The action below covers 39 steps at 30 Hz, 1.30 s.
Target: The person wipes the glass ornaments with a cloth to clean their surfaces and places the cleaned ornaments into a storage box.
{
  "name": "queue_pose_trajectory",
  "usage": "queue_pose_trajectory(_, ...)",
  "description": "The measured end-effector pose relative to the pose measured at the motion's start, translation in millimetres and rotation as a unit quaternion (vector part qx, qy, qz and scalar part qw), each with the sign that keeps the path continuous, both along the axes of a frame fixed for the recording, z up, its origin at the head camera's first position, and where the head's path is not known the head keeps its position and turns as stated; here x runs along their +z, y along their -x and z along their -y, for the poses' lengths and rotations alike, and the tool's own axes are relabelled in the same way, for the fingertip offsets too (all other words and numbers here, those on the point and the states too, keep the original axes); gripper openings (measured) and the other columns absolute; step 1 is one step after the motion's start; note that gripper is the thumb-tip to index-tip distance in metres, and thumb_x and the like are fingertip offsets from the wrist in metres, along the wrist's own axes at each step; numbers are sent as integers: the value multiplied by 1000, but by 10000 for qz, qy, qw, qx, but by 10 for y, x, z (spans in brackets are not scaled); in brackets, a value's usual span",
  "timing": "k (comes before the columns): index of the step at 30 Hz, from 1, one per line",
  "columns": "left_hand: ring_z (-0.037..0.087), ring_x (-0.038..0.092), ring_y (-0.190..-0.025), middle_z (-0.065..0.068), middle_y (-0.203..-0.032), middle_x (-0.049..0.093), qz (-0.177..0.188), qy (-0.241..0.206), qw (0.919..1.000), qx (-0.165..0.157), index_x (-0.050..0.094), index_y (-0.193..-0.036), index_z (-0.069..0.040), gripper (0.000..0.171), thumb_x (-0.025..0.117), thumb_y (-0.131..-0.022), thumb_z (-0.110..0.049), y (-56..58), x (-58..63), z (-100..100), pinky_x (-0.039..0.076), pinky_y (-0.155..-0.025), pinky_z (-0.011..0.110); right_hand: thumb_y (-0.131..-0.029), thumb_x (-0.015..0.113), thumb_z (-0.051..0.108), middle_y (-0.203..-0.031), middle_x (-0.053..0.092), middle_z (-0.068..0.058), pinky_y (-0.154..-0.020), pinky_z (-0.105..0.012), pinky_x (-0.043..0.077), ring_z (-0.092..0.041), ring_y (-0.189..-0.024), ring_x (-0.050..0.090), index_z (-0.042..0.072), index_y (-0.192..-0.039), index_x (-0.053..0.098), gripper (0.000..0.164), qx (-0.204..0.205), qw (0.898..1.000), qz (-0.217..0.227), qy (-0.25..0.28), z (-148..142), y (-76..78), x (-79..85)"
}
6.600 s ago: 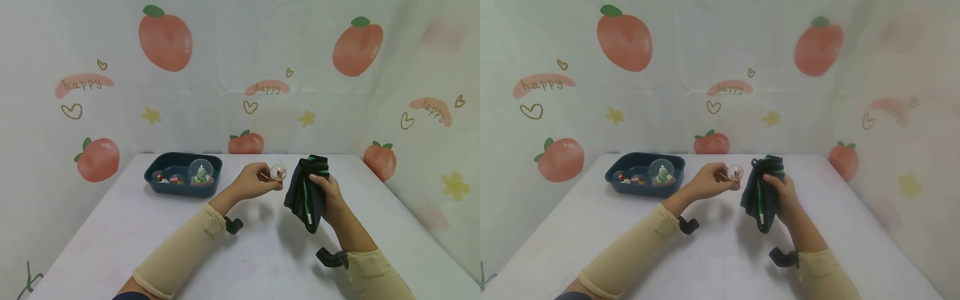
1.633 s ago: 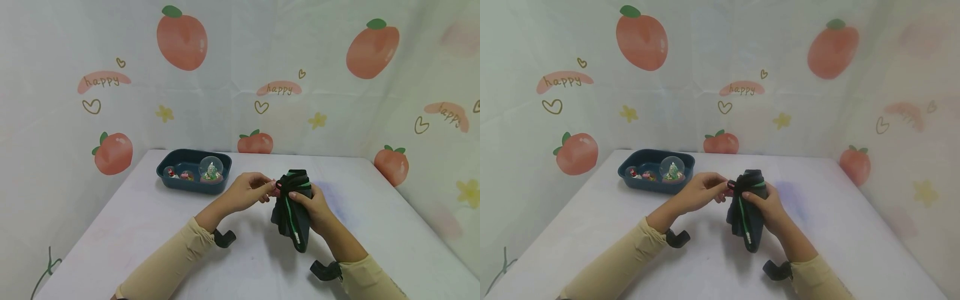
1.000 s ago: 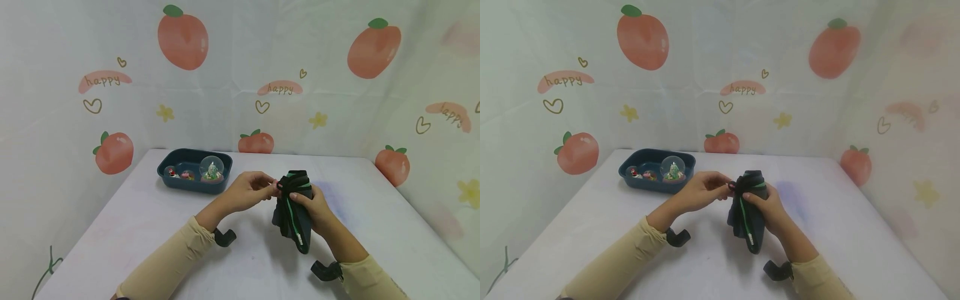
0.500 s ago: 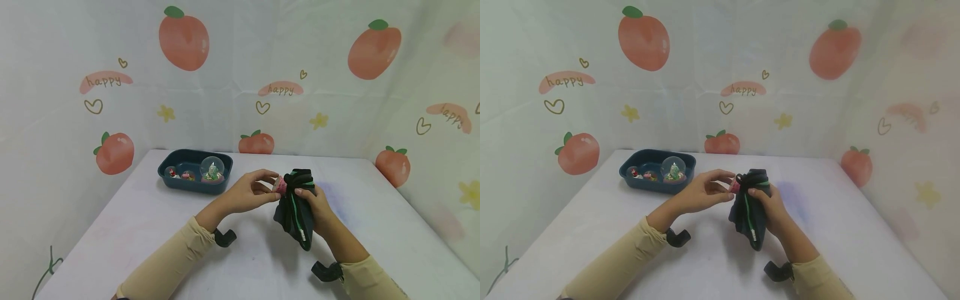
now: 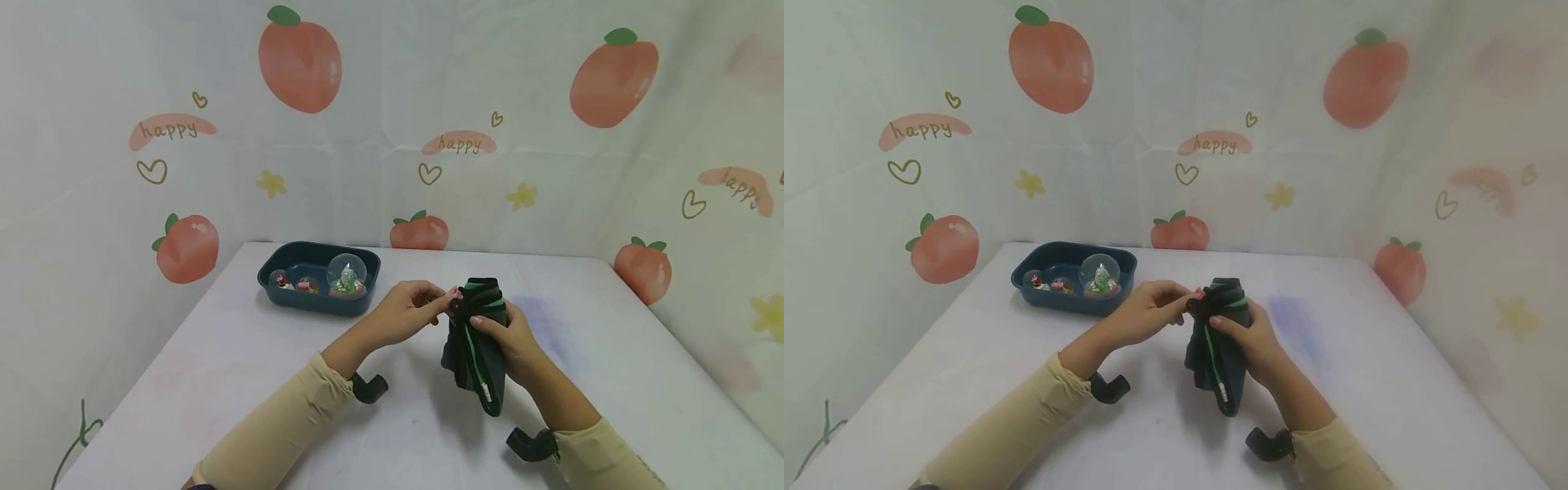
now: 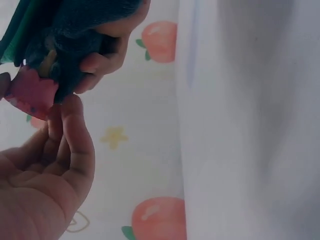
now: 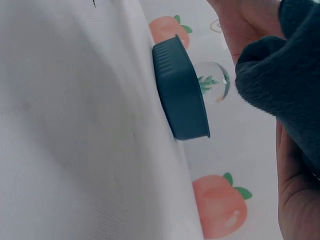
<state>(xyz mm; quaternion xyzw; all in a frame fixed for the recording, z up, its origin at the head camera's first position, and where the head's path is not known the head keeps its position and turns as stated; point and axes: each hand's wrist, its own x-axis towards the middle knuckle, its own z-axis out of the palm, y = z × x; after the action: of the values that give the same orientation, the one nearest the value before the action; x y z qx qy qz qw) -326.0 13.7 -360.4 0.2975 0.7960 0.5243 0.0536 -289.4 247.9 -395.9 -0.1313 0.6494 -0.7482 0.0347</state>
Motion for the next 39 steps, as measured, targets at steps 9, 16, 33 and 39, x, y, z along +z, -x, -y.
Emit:
queue_pose_trajectory(9,16,72,-97,0,-106,74,-109,-112,9991,403,71,-110,-13,35,57,-109,-46,6,5,9,59,-85,34,-99,58,12,-102,74,3,-80,-29,65,-12,-90,76,18,-118,62,20,-272,9992,115,265,-14,-16,37)
queue_pose_trajectory(16,30,77,-92,18,-116,72,839,-992,9913,-201,46,-127,-6,34,61,-109,-31,-10,25,32,67,-71,45,-99,60,17,-99,73,3,-79,-29,64,-12,-88,74,18,-116,62,17,-344,9982,261,422,-30,-10,58)
queue_pose_trajectory(33,10,55,-65,-3,-85,68,-260,-71,9989,386,82,-112,-21,34,89,-85,-39,-14,18,35,45,-56,25,-102,59,19,-99,76,4,-81,-28,65,-11,-89,77,19,-115,64,15,51,9980,301,552,-44,8,20)
queue_pose_trajectory(39,10,60,-66,-1,-89,70,-147,67,9998,66,80,-124,-17,41,86,-89,-36,-30,36,43,47,-57,24,-104,56,25,-100,76,5,-85,-28,64,-11,-90,76,16,-117,61,17,247,9979,350,480,-39,22,13)
